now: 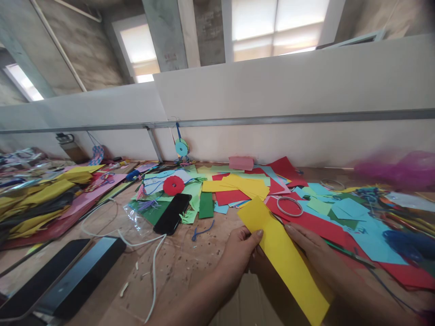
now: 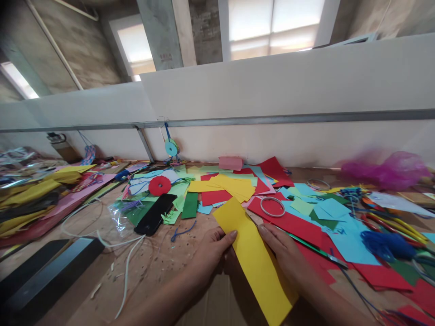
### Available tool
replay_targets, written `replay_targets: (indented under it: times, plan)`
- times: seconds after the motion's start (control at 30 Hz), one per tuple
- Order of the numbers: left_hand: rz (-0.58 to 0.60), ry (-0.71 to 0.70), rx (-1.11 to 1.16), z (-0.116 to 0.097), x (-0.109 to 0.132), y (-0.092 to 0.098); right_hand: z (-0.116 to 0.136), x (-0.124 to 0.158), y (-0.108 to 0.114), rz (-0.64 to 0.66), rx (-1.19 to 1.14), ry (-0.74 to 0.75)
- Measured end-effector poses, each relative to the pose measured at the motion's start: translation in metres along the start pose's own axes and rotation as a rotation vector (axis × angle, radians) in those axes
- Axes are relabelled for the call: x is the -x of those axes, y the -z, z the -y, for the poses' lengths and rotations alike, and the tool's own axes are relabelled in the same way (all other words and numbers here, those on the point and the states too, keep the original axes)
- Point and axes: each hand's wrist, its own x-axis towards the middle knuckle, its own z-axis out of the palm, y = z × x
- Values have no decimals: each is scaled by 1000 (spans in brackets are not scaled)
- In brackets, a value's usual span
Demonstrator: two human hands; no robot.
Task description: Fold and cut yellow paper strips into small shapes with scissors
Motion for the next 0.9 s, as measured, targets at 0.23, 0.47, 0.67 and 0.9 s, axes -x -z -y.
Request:
replay_targets:
  times: [0.23, 0.47, 0.67, 0.9]
  plan:
    - [38, 15, -68, 8, -4, 7, 14, 8, 0, 54, -65, 84]
    - [23, 76, -127, 6, 0, 6, 7, 5, -1, 48, -108, 74]
    - [45, 104, -65, 0, 5, 0, 6, 5, 0, 69, -129, 40]
    - [80, 120, -14, 4, 5, 0, 3, 4, 0, 29, -126, 78]
